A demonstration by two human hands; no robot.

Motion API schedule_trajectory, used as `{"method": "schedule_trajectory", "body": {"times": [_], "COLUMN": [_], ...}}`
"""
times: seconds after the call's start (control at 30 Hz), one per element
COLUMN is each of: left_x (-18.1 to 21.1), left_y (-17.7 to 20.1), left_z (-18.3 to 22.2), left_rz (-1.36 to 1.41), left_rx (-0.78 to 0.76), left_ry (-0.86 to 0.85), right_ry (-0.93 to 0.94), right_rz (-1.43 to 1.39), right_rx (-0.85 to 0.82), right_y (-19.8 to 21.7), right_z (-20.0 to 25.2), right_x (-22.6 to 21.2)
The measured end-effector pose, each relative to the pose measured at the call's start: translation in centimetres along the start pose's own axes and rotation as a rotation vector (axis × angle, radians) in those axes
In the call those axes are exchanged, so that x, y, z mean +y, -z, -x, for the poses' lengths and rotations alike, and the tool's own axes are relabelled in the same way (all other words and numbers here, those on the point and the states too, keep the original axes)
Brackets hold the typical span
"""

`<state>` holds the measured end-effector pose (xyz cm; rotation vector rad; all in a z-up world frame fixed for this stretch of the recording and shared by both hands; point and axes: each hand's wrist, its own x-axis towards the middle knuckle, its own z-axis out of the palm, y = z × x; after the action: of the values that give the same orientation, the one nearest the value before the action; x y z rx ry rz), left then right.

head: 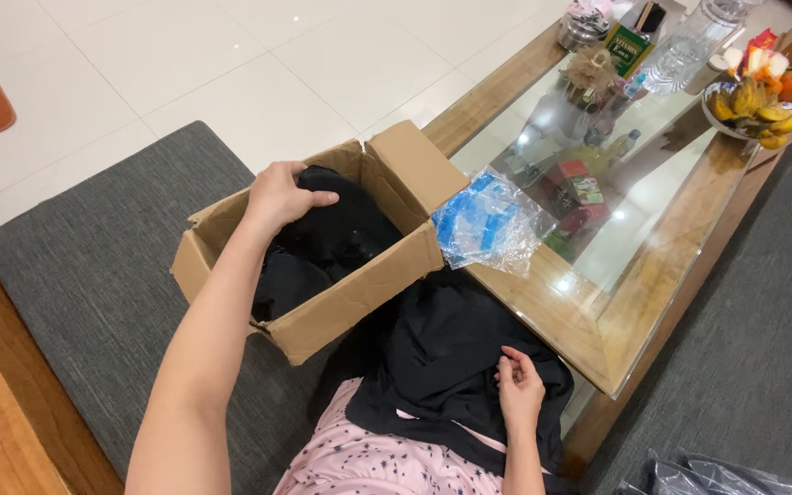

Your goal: Packing black face masks from a cardboard box into a black fabric bag

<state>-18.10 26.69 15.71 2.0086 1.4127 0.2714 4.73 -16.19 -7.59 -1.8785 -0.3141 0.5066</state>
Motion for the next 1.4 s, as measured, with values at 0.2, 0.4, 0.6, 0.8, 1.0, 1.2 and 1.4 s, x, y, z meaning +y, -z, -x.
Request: {"method": "schedule_trajectory", "body": {"times": [0.2, 0.4, 0.6, 0.8, 1.0, 1.2, 1.4], "left_x": [3.7, 11.5, 17.2, 19.1, 17.0, 18.2, 18.3], "left_y": [-1.0, -9.5, -22.3, -28.1, -35.0, -32.7, -31.9], "left_z": [3.3, 7.4, 11.6, 11.1, 10.1, 10.9, 11.2], "left_rz": [-0.215, -0.007, -0.055, 0.056, -0.151, -0.186, -0.091], "left_rx": [0.28, 0.39, -0.069, -0.305, -0.284, -0.262, -0.222], "left_ry": [-0.433, -1.023, -1.261, -1.228, -1.182, -1.204, -1.101], "right_ry": [0.028, 0.396, 0.558, 0.358, 0.271, 0.29, 0.189], "right_rz": [0.012, 0.021, -0.005, -0.297, -0.344, -0.326, -0.372], "right_rx": [0.038, 0.168, 0.057, 0.132, 0.214, 0.198, 0.208], "right_y": [-0.2, 0.1, 2.0, 5.0, 5.5, 5.5, 5.7], "right_z": [-0.3, 0.8, -1.1, -5.4, -9.3, -7.9, -9.8], "right_x": [0.5, -9.0, -16.5, -10.7, -3.9, -6.1, -2.8]}}
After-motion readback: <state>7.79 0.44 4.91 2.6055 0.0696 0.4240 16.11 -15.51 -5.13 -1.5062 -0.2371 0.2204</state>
